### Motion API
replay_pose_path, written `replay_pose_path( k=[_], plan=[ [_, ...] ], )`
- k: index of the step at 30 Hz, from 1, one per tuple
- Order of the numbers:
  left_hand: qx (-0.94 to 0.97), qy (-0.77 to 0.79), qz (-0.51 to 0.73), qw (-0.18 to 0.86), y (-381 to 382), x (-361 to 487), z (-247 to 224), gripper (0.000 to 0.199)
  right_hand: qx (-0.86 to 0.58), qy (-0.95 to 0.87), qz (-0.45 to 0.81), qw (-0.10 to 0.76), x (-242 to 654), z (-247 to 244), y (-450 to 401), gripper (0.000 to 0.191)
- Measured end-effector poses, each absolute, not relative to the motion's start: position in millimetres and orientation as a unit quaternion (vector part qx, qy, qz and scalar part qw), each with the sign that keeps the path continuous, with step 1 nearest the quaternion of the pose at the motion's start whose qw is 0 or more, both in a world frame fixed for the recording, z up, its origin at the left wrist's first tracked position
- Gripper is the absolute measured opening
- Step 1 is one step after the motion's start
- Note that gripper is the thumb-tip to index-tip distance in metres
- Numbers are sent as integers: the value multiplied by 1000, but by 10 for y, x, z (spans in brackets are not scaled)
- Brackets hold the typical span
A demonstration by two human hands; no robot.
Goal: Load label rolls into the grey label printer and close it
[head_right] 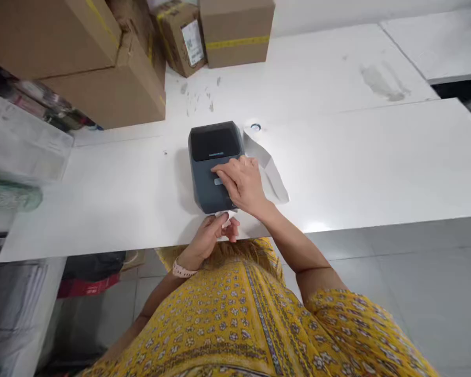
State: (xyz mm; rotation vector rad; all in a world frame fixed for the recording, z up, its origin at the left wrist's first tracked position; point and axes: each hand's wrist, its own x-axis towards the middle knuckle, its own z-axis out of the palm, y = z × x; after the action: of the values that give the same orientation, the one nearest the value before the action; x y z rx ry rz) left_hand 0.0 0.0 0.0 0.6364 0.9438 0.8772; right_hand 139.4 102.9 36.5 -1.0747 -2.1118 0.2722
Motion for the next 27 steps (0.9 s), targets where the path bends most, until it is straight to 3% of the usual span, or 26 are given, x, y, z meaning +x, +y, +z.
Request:
replay_pose_path(
  k=[12,17,20,27],
  plan=[
    [318,447,392,739,6,67,4,53,-404,-821,111,388,1388,351,1057,44],
    [398,453,337,723,-49,-67,57,61,-392,-798,124,441,1422,324,1011,34],
    [429,492,334,680,-130,-297,16,66,-371,-796,134,460,1473,251,963,29],
    [384,599,456,534,-220,-848,-172,52,-316,-812,67,486,1532,104,869,23]
  ],
)
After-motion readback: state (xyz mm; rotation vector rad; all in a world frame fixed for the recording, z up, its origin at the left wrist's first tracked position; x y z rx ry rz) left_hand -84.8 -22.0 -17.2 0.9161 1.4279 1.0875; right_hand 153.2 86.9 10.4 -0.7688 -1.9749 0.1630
